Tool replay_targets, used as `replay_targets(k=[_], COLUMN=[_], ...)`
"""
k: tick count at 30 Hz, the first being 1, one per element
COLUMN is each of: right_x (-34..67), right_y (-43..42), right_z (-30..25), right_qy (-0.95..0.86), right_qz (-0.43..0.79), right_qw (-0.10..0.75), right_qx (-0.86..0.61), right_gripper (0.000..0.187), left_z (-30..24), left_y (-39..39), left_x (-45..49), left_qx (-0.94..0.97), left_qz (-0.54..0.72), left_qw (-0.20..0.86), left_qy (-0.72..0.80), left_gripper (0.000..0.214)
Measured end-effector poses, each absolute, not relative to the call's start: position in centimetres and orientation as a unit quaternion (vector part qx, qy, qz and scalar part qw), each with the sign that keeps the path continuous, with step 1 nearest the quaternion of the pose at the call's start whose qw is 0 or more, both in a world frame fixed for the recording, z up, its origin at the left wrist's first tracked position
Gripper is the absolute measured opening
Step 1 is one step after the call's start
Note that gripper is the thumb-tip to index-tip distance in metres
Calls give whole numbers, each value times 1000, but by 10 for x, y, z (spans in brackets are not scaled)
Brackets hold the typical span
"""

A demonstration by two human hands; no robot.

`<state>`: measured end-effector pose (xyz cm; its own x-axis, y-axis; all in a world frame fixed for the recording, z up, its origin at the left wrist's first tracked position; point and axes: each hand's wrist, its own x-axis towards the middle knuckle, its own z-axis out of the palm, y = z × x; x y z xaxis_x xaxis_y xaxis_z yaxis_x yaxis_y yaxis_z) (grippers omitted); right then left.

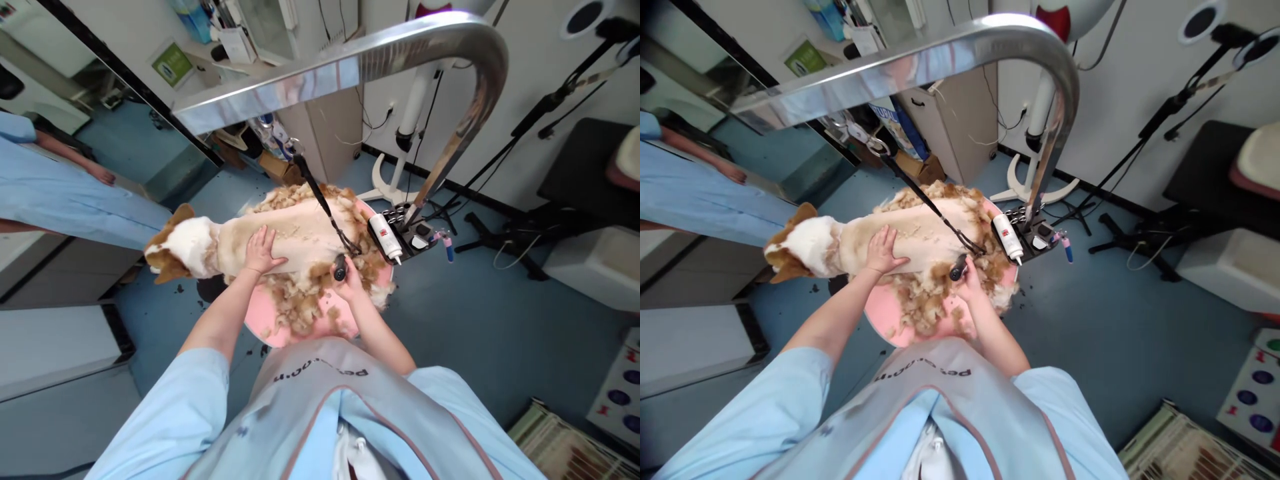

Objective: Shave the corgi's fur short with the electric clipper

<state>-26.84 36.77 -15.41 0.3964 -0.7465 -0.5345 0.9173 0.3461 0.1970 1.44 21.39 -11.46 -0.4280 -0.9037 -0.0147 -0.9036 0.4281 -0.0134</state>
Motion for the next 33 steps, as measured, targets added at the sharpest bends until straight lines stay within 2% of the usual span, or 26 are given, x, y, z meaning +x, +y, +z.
replay_targets(k=[3, 6, 7, 10, 13, 16, 19, 22, 24, 26, 30, 33], right_x=[-280, -292, -295, -300, -298, -290, -275, -249, -226, -200, -145, -108], right_y=[396, 437, 449, 472, 470, 456, 441, 431, 426, 419, 394, 369], right_z=[-173, -180, -178, -158, -126, -100, -88, -93, -99, -103, -101, -104], right_qy=[190, 208, 213, 228, 288, 367, 399, 436, 493, 546, 611, 625], right_qz=[-504, -482, -477, -464, -471, -502, -549, -557, -562, -582, -621, -610], right_qw=[808, 836, 845, 855, 834, 780, 733, 706, 665, 600, 438, 359], right_qx=[241, 161, 116, 24, -18, -65, -50, 10, 3, -56, -221, -327], right_gripper=[25, 6, 7, 32, 34, 29, 43, 23, 19, 19, 39, 43], left_z=[-110, -104, -103, -102, -102, -99, -91, -85, -82, -81, -80, -80], left_y=[216, 225, 229, 241, 244, 235, 221, 207, 200, 195, 192, 189], left_x=[9, -5, -12, -37, -57, -61, -51, -35, -27, -21, -17, -15], left_qx=[-537, -538, -540, -555, -560, -549, -517, -478, -464, -455, -433, -413], left_qz=[16, 33, 36, 39, 54, 73, 99, 116, 119, 116, 98, 82], left_qw=[4, -13, -25, -64, -70, -73, -52, -27, -16, -9, -5, -10], left_qy=[844, 842, 841, 828, 824, 830, 849, 870, 878, 883, 896, 907], left_gripper=[105, 105, 105, 96, 85, 81, 84, 85, 84, 82, 76, 72])
